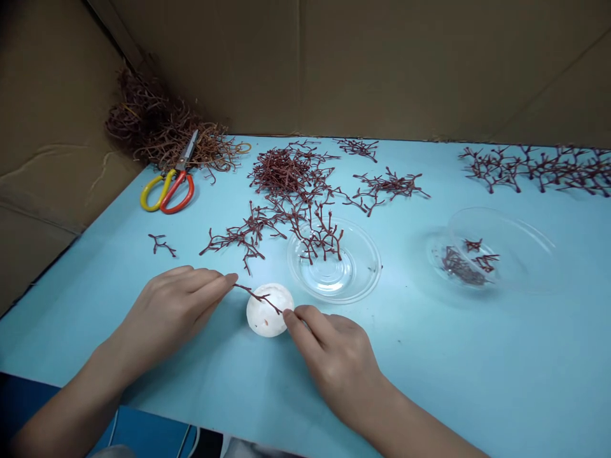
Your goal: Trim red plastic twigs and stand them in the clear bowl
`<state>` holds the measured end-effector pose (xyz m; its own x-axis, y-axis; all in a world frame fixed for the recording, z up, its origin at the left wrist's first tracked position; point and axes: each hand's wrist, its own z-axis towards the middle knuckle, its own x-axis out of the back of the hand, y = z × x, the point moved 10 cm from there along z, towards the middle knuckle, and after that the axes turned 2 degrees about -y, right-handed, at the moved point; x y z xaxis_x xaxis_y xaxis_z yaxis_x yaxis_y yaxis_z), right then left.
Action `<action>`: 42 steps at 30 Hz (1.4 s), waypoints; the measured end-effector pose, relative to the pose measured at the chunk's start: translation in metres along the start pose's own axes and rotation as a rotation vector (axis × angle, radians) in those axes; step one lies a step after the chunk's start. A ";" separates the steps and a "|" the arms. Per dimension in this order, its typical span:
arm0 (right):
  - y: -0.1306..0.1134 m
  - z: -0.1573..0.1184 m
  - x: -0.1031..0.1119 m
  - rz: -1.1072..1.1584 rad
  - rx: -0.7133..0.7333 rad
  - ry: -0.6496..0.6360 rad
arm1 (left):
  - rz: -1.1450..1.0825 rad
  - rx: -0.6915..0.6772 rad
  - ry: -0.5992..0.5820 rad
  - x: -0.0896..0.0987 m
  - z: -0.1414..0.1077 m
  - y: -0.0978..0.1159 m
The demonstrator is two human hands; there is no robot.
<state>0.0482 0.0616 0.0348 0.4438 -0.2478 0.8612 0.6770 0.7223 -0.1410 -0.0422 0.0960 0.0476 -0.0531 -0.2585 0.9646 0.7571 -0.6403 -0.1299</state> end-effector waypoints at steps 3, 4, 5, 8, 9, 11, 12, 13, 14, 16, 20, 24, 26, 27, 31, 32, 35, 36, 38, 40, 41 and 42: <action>-0.001 0.002 0.000 -0.022 0.006 -0.012 | -0.004 0.003 -0.004 -0.002 0.000 0.001; -0.001 0.003 0.000 -0.026 0.006 -0.018 | -0.005 0.008 -0.014 -0.003 0.000 0.001; -0.002 0.003 -0.001 -0.028 0.008 -0.024 | -0.005 0.011 -0.023 -0.004 0.001 0.002; -0.002 0.003 -0.002 -0.040 0.017 -0.024 | -0.006 0.004 -0.034 -0.006 0.001 0.004; -0.003 0.003 -0.002 -0.047 0.019 -0.025 | -0.004 -0.002 -0.034 -0.006 0.001 0.005; -0.003 0.003 -0.003 -0.054 0.029 -0.031 | 0.005 -0.011 -0.040 -0.006 0.001 0.006; -0.004 0.003 -0.004 -0.055 0.035 -0.034 | 0.011 -0.016 -0.044 -0.005 0.001 0.006; -0.004 0.003 -0.004 -0.052 0.042 -0.039 | 0.018 -0.024 -0.046 -0.005 0.001 0.007; -0.005 0.003 -0.004 -0.048 0.047 -0.043 | 0.025 -0.036 -0.047 -0.005 0.001 0.008; -0.005 0.004 -0.005 -0.044 0.052 -0.051 | 0.037 -0.069 -0.040 -0.004 0.001 0.011; -0.005 0.005 -0.004 -0.042 0.066 -0.052 | 0.047 -0.122 -0.010 -0.002 0.001 0.018; -0.008 0.008 -0.003 -0.056 0.081 -0.038 | 0.060 -0.163 0.023 0.001 -0.002 0.023; -0.009 0.009 -0.003 -0.069 0.087 -0.048 | 0.063 -0.179 0.033 0.002 -0.003 0.026; -0.009 0.009 -0.003 -0.076 0.091 -0.054 | 0.064 -0.182 0.042 0.003 -0.004 0.026; -0.011 0.012 -0.005 -0.094 0.104 -0.085 | 0.056 -0.179 0.053 0.006 -0.003 0.028; -0.011 0.012 -0.005 -0.095 0.106 -0.089 | 0.051 -0.183 0.043 0.005 -0.003 0.028; -0.010 0.013 -0.006 -0.090 0.104 -0.098 | 0.042 -0.200 0.022 0.003 -0.003 0.031; -0.009 0.013 -0.007 -0.085 0.102 -0.098 | 0.044 -0.204 0.023 0.003 -0.003 0.032; -0.008 0.011 -0.008 -0.075 0.098 -0.102 | 0.046 -0.208 0.030 0.003 -0.003 0.033; -0.006 0.008 -0.009 -0.063 0.097 -0.106 | 0.045 -0.208 0.034 0.004 -0.003 0.034; -0.005 0.007 -0.010 -0.057 0.095 -0.111 | 0.045 -0.204 0.036 0.004 -0.003 0.034; -0.004 0.006 -0.011 -0.053 0.091 -0.112 | 0.045 -0.200 0.037 0.004 -0.003 0.034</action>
<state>0.0376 0.0649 0.0290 0.3368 -0.2172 0.9162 0.6397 0.7668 -0.0533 -0.0186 0.0709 0.0458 -0.0488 -0.3143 0.9481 0.6149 -0.7574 -0.2195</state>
